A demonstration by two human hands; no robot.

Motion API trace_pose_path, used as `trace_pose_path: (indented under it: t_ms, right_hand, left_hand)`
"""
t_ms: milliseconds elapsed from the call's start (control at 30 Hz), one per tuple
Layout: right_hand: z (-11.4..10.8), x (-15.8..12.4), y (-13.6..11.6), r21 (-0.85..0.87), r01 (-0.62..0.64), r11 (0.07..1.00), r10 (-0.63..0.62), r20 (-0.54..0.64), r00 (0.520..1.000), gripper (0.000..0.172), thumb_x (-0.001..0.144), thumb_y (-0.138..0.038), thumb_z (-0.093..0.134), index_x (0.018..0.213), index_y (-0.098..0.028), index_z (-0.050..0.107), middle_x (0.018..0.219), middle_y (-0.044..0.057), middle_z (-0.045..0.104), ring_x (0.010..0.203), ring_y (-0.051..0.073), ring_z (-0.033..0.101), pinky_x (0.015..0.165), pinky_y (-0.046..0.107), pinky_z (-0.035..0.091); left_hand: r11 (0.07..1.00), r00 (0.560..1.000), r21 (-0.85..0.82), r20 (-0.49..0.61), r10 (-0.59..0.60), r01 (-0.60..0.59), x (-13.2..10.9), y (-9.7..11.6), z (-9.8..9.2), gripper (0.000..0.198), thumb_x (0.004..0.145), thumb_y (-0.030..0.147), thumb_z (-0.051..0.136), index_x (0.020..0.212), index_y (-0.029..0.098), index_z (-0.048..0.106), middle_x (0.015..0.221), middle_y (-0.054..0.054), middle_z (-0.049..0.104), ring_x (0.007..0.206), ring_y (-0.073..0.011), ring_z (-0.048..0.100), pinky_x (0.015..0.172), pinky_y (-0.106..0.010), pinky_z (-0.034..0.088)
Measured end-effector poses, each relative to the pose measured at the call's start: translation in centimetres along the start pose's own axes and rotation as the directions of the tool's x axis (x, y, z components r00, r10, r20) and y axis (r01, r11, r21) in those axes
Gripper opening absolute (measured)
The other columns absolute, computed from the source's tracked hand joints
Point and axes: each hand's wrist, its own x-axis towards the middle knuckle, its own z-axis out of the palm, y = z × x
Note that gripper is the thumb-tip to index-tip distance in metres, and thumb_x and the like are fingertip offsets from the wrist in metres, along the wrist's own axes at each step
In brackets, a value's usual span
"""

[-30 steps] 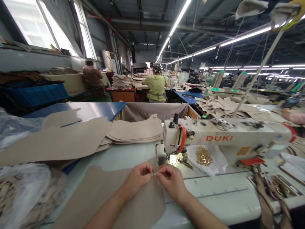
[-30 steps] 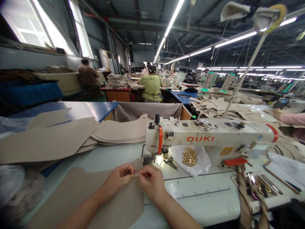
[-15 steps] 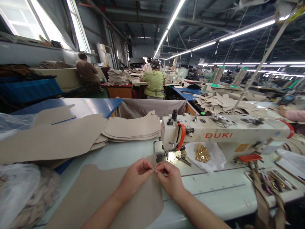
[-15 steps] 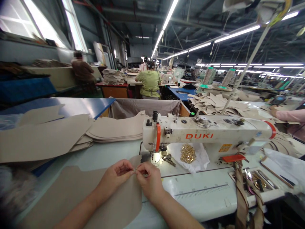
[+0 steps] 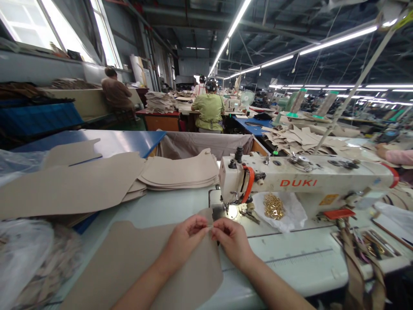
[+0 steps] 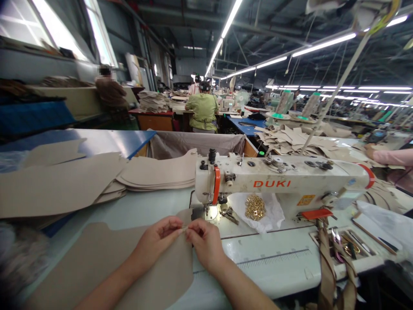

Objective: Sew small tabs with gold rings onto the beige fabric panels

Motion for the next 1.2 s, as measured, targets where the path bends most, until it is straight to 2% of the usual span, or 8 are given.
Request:
trace_pose_path:
  t_ms: [133, 233, 433, 600, 700, 833, 1033, 1200]
  right_hand:
    - [0.1, 0.1, 0.3, 0.059, -0.029, 0.998, 0.029, 0.001, 1.0, 0.015, 0.076, -0.03, 0.059, 0.068, -0.018, 0.058, 0.057, -0.003, 0.055, 0.051, 0.009, 0.045, 0.05, 0.021, 0.034]
    - [0.0, 0.1, 0.4, 0.036, -0.023, 0.999, 0.023, 0.007, 1.0, 0.015, 0.076, -0.03, 0.059, 0.068, -0.018, 0.059, 0.057, -0.003, 0.054, 0.052, 0.01, 0.044, 0.051, 0.021, 0.034]
    - [-0.1, 0.0, 0.3, -0.022, 0.009, 1.0, -0.01, -0.024, 1.0, 0.015, 0.075, -0.033, 0.063, 0.074, -0.018, 0.065, 0.065, -0.001, 0.06, 0.058, 0.011, 0.049, 0.054, 0.022, 0.038]
    - [-0.2, -0.2, -0.1, -0.024, -0.018, 1.0, 0.017, -0.035, 0.999, 0.015, 0.076, -0.032, 0.062, 0.075, -0.018, 0.068, 0.063, -0.001, 0.06, 0.056, 0.012, 0.05, 0.052, 0.023, 0.038]
    - [-0.2, -0.2, -0.3, -0.084, 0.004, 0.996, -0.007, -0.036, 0.999, 0.014, 0.077, -0.028, 0.059, 0.073, -0.018, 0.067, 0.063, -0.001, 0.059, 0.056, 0.012, 0.05, 0.053, 0.023, 0.038]
    - [-0.3, -0.3, -0.7, -0.255, 0.101, 0.962, -0.109, -0.015, 0.994, 0.014, 0.079, -0.02, 0.053, 0.072, -0.019, 0.065, 0.065, 0.0, 0.058, 0.06, 0.013, 0.051, 0.056, 0.022, 0.038]
    - [-0.3, -0.5, -1.0, -0.383, 0.134, 0.914, -0.153, -0.021, 0.988, 0.014, 0.076, -0.014, 0.05, 0.067, -0.019, 0.059, 0.063, -0.002, 0.054, 0.059, 0.012, 0.048, 0.054, 0.022, 0.034]
    - [-0.2, -0.2, -1.0, -0.326, 0.065, 0.943, -0.079, -0.029, 0.996, 0.013, 0.073, -0.013, 0.051, 0.062, -0.018, 0.057, 0.057, -0.003, 0.053, 0.055, 0.011, 0.047, 0.051, 0.021, 0.032]
  left_hand:
    - [0.99, 0.998, 0.142, 0.064, -0.011, 0.002, -0.1, 0.4, -0.2, 0.02, 0.074, 0.035, 0.057, 0.081, 0.018, 0.067, 0.08, -0.002, 0.069, 0.079, -0.0198, 0.062, 0.075, -0.028, 0.047]
    - [0.978, 0.997, 0.205, 0.079, 0.021, -0.037, -0.3, 0.6, -0.4, 0.02, 0.077, 0.035, 0.056, 0.08, 0.019, 0.067, 0.079, -0.002, 0.069, 0.079, -0.0196, 0.062, 0.074, -0.026, 0.045]
    - [0.965, 0.995, 0.248, 0.074, 0.073, -0.089, -0.5, 0.5, -0.3, 0.019, 0.079, 0.034, 0.053, 0.08, 0.02, 0.066, 0.079, -0.001, 0.068, 0.078, -0.0188, 0.061, 0.075, -0.026, 0.045]
    - [0.955, 0.992, 0.277, 0.082, 0.091, -0.11, -0.4, 0.4, -0.4, 0.018, 0.08, 0.033, 0.053, 0.079, 0.02, 0.066, 0.078, -0.001, 0.068, 0.077, -0.0183, 0.06, 0.073, -0.024, 0.044]
    - [0.948, 0.991, 0.292, 0.085, 0.106, -0.126, -0.4, 0.3, -0.4, 0.018, 0.08, 0.032, 0.053, 0.079, 0.02, 0.066, 0.078, -0.001, 0.068, 0.076, -0.018, 0.061, 0.072, -0.024, 0.044]
    - [0.942, 0.991, 0.307, 0.058, 0.122, -0.134, -0.4, 0.2, -0.3, 0.017, 0.079, 0.031, 0.055, 0.078, 0.02, 0.068, 0.076, 0.0, 0.068, 0.074, -0.0177, 0.061, 0.071, -0.024, 0.044]
    - [0.947, 0.999, 0.319, 0.041, 0.032, -0.043, -0.1, 0.8, -0.6, 0.016, 0.073, 0.031, 0.058, 0.071, 0.02, 0.069, 0.071, -0.001, 0.07, 0.071, -0.0189, 0.062, 0.068, -0.025, 0.044]
    - [0.919, 0.988, 0.395, 0.14, -0.058, -0.002, 0.5, 2.3, -1.8, 0.02, 0.073, 0.035, 0.056, 0.068, 0.018, 0.066, 0.067, 0.0, 0.068, 0.067, -0.0196, 0.062, 0.063, -0.026, 0.046]
